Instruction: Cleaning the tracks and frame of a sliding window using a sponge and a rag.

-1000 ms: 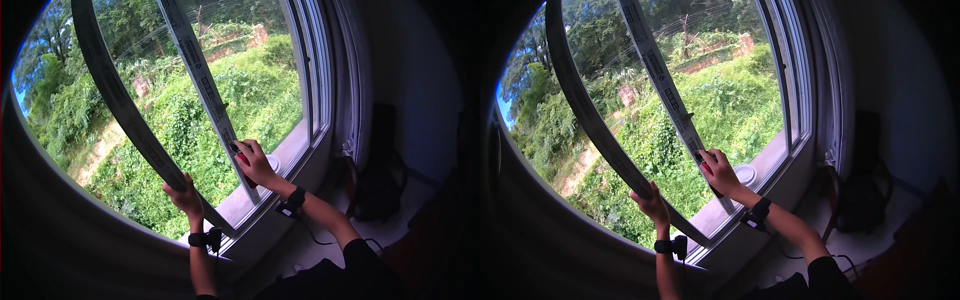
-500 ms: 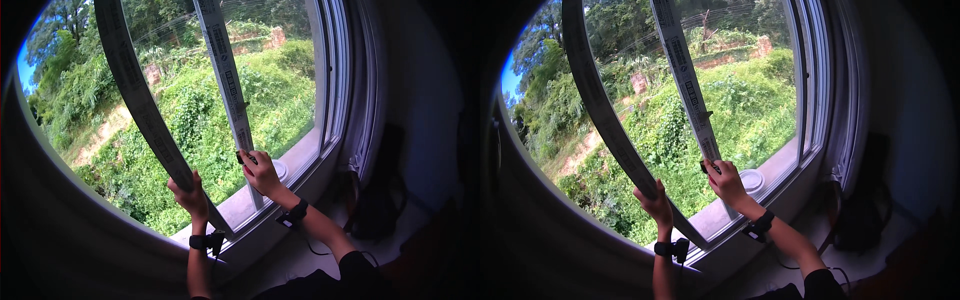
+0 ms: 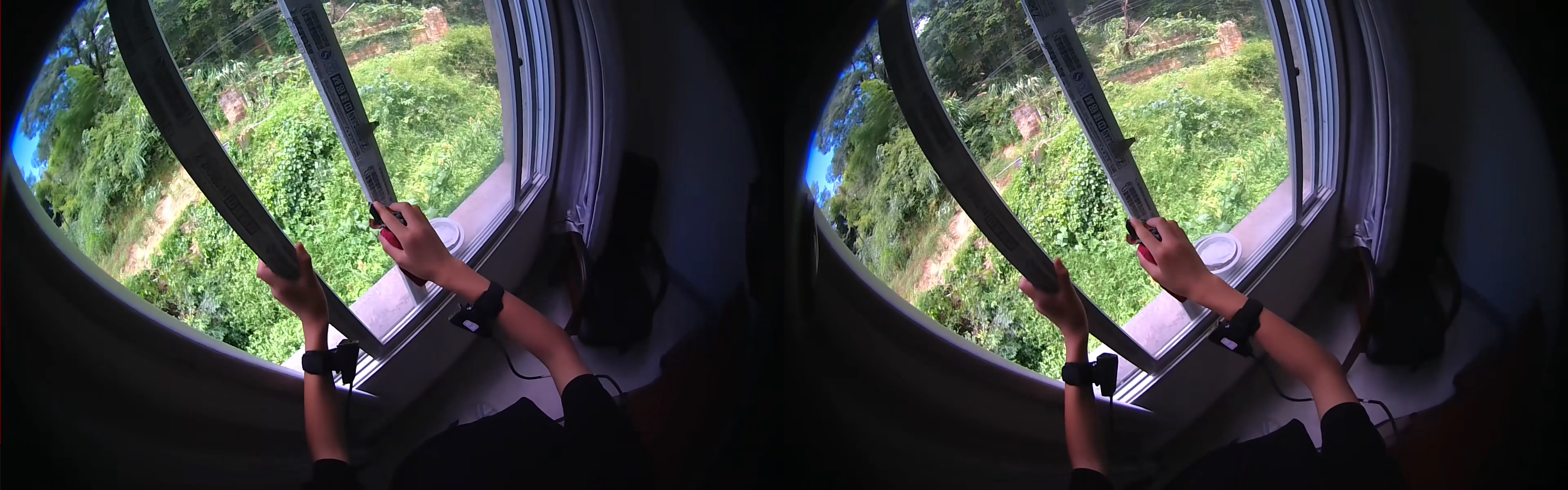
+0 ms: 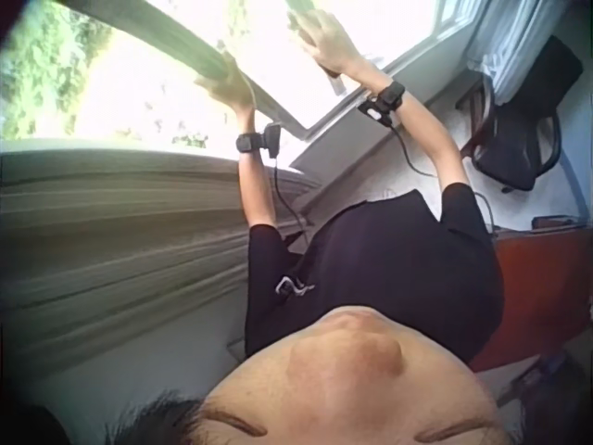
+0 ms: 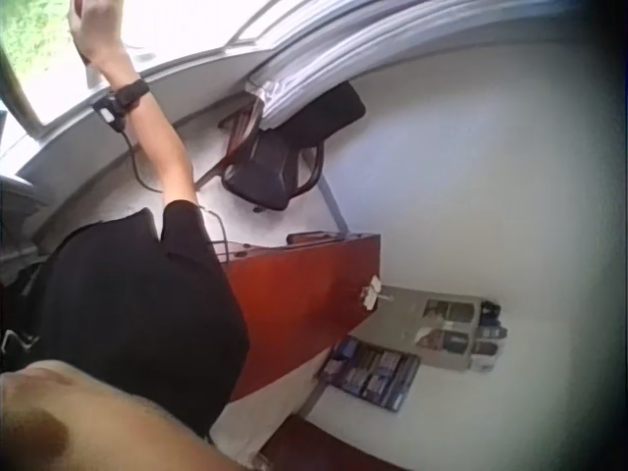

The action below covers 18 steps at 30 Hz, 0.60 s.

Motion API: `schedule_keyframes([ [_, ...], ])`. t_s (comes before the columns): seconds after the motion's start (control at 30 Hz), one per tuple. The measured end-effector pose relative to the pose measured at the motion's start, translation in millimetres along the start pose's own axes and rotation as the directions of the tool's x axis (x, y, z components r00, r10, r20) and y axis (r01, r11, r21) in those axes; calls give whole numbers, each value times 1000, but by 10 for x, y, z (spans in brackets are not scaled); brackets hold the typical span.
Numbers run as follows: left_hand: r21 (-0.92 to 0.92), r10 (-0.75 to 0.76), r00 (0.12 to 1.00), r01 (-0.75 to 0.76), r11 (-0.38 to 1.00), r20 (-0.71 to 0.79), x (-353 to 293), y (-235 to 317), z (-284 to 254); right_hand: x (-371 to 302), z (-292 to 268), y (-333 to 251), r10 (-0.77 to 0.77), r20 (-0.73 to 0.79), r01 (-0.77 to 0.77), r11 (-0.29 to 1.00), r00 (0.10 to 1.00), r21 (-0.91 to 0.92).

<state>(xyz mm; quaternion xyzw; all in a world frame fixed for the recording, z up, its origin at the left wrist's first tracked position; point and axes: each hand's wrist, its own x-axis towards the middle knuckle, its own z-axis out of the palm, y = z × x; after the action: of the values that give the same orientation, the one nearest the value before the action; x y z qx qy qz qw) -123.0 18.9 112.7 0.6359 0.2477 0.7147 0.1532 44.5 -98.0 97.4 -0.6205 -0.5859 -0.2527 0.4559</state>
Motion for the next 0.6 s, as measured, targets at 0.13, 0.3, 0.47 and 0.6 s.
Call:
schedule_keyframes([
  [0.13, 25, -30, 1000, 30, 999, -2, -17, 53, -1, 272, -40, -187, -255, -137, 256, 967, 957, -12],
  [0.3, 40, -24, 1000, 24, 999, 12, -26, 22, -28, 473, 150, -342, -411, -178, 405, 912, 894, -72],
  [0.47, 17, -26, 1000, 26, 1000, 9, -17, 51, -54, 322, 273, -322, -416, -110, 389, 899, 903, -200],
  [0.6, 11, -54, 998, 54, 998, 13, -35, 5, -34, 208, 275, -213, -383, -77, 364, 913, 921, -184],
])
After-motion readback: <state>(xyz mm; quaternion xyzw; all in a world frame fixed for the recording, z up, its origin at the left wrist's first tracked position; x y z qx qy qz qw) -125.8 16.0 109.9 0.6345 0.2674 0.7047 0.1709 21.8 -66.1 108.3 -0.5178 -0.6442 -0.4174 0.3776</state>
